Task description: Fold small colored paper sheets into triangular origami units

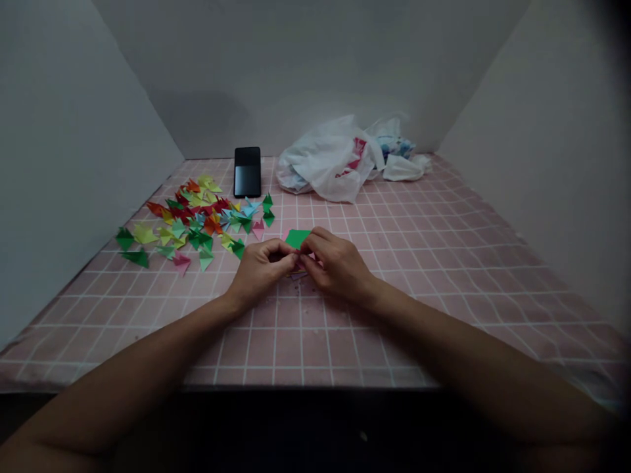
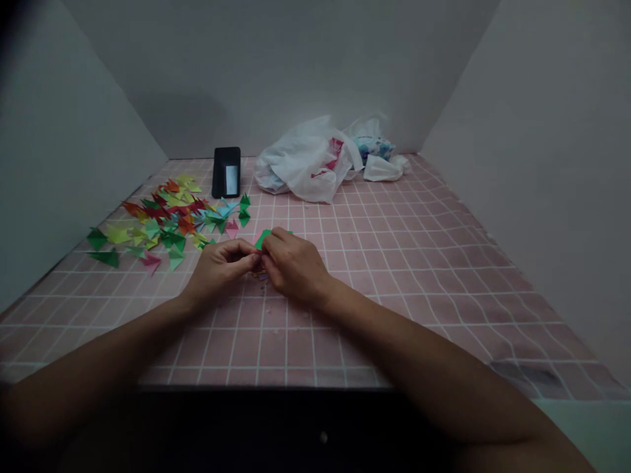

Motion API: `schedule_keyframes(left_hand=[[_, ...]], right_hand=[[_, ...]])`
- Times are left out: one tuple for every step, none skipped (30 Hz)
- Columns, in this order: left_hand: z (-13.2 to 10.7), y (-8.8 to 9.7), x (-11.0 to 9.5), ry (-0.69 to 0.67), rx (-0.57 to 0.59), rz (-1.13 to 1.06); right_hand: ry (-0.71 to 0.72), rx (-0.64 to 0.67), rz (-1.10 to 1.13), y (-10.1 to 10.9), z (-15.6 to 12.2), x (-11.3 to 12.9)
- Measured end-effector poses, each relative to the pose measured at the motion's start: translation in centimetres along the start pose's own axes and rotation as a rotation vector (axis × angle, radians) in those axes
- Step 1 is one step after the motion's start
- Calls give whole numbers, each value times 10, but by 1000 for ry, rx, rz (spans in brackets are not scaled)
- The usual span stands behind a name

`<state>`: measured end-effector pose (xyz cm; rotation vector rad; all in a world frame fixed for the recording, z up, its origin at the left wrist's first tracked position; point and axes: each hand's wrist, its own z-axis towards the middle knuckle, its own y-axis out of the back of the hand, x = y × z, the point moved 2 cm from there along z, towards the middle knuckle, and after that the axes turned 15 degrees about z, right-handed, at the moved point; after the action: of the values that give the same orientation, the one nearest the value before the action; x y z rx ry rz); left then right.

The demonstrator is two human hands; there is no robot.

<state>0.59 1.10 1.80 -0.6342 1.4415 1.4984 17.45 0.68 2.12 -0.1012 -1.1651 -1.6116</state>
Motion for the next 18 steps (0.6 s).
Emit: schedule_keyframes(left_hand=[[0,0,0,-1,2,2],[0,0,-1,0,4,5],[0,0,-1,0,6,10],[-1,0,-2,-2,7,18],[-1,0,-2,-9,5,29],[-1,0,-2,-22,-2,47],[-1,0,-2,-39,-9,67],[-1,1,-3,-57,-15,88],[-1,1,-3,-72,-18,109],[-2,1,-2,-83,-20,127],[-2,1,-2,-89,-18,141],[-1,0,-2,-89,-15,150],[-1,0,-1,-89,-11,155],[-1,0,-1,-87,-8,158],[-1,0,0,-85,-5,160],[-1,0,0,-83,-2,161],[-1,0,1,-81,2,162],[-1,0,1,-78,4,163]], right_hand=[[-5,5,2,0,0,0],[-10,9,4,0,0,0],[-14,15,4,1,0,0],[-17,19,2,1,0,0],[-16,23,-2,1,0,0],[-11,27,-7,1,0,0],[-6,31,-13,1,1,1],[0,34,-19,1,1,1],[4,38,-26,1,1,1],[5,41,-32,1,1,2],[1,44,-39,1,1,2],[-6,47,-47,0,0,2],[-15,51,-54,0,0,2],[-23,54,-59,0,0,2],[-31,56,-63,0,0,1],[-36,55,-64,0,0,1],[-39,55,-62,0,0,1],[-41,54,-58,0,1,0]])
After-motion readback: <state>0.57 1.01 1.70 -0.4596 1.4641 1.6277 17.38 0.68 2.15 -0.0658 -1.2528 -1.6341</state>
